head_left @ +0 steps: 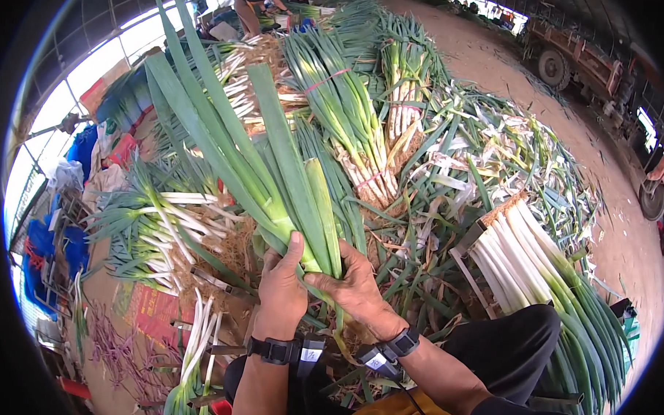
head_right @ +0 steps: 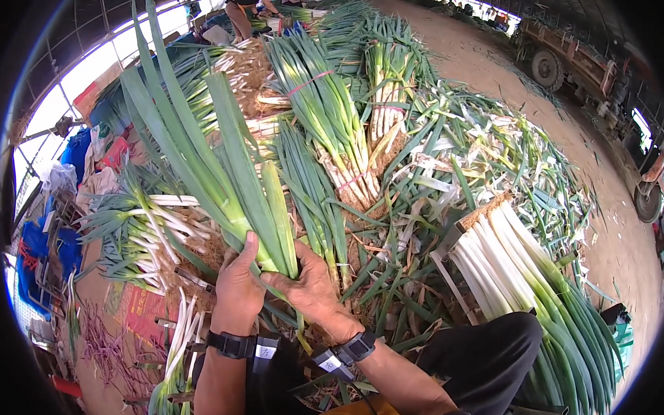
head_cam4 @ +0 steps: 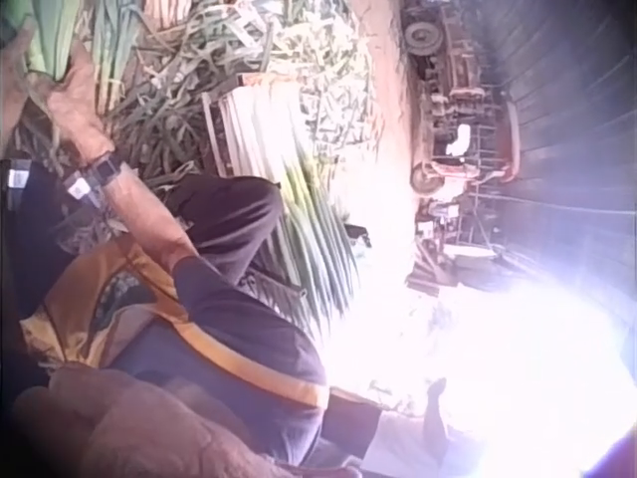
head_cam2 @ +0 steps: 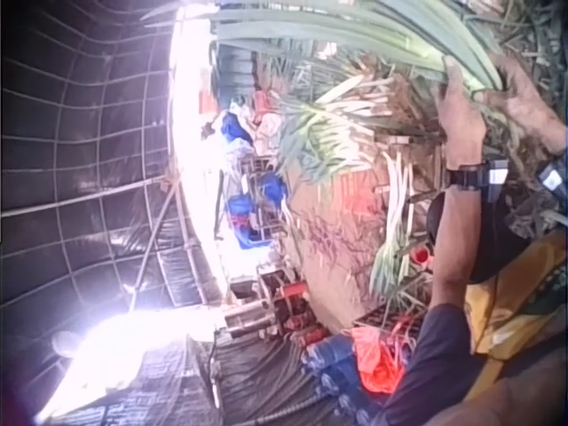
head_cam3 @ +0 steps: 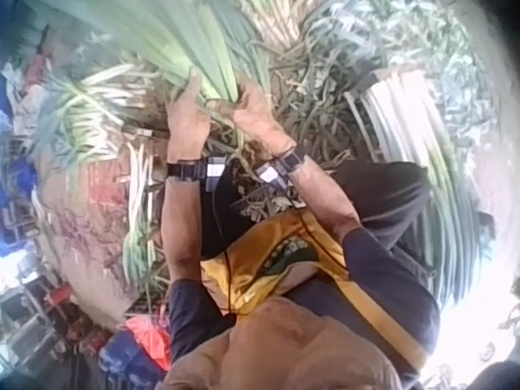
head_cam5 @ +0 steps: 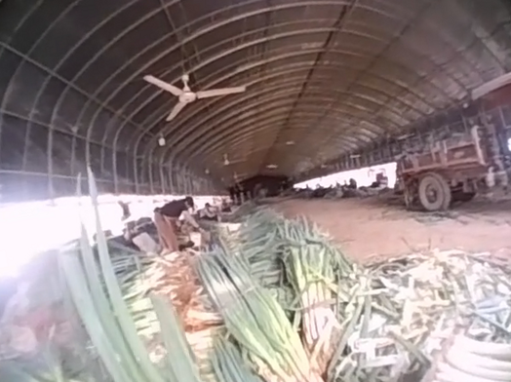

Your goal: Peeling the outer layers of leeks to clean them and then sorting/stacking them into a crate.

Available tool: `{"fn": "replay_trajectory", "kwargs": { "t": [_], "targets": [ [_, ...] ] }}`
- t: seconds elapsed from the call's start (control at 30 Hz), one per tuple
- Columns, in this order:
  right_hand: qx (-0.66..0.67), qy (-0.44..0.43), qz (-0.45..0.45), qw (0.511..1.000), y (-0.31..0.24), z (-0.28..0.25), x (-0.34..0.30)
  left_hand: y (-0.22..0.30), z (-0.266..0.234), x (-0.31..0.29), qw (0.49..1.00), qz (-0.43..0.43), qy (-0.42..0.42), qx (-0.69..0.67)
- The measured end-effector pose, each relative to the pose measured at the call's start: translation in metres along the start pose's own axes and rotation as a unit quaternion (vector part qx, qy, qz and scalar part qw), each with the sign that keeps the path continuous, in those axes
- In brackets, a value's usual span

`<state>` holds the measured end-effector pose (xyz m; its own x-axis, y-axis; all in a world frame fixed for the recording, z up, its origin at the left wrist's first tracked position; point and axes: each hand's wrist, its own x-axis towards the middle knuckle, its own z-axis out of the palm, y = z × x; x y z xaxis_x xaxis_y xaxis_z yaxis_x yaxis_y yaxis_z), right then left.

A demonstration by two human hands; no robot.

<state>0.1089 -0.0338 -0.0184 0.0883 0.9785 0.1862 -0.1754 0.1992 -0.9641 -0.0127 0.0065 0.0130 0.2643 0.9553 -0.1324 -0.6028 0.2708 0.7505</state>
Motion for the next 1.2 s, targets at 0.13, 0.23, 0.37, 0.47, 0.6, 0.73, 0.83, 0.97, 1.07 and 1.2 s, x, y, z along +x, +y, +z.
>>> {"fn": "replay_trajectory", "kwargs": {
  "t": [0.13,0.23,0.37,0.47,0.6,0.73,0.83,0.97,1.07,1.2],
  "targets": [
    [-0.029,0.012,-0.031,0.999,-0.002,-0.003,0.0,-0.006,0.008,-0.002,0.997,0.017,0.065,0.042],
    [-0.052,0.023,-0.032,0.998,0.0,-0.004,-0.006,-0.013,0.009,-0.002,0.995,0.026,0.09,0.043],
    [0.01,0.036,-0.041,0.998,0.009,-0.002,-0.017,-0.019,0.006,-0.009,0.995,-0.002,0.08,0.065],
    [-0.024,0.054,-0.055,0.997,0.008,-0.003,-0.027,-0.025,0.003,-0.012,0.994,0.001,0.072,0.084],
    [-0.108,0.081,-0.083,0.987,0.003,-0.005,-0.038,-0.031,0.005,-0.015,0.995,0.014,0.077,0.067],
    [-0.089,0.064,-0.065,0.992,-0.004,-0.008,-0.057,-0.03,0.004,-0.017,0.986,0.009,0.095,0.139],
    [-0.128,0.016,-0.049,0.99,0.007,-0.016,-0.103,-0.007,-0.007,0.002,0.988,0.015,0.111,0.106],
    [-0.167,0.056,-0.09,0.98,0.025,-0.044,-0.128,0.018,-0.022,0.025,0.991,0.087,0.097,0.03],
    [-0.03,0.133,0.04,0.99,0.01,-0.052,-0.109,0.007,-0.015,0.017,0.996,0.069,0.057,0.017],
    [-0.101,0.089,0.008,0.991,0.008,-0.037,-0.064,-0.011,-0.007,0.008,0.998,0.017,0.034,-0.058]
  ]
}}
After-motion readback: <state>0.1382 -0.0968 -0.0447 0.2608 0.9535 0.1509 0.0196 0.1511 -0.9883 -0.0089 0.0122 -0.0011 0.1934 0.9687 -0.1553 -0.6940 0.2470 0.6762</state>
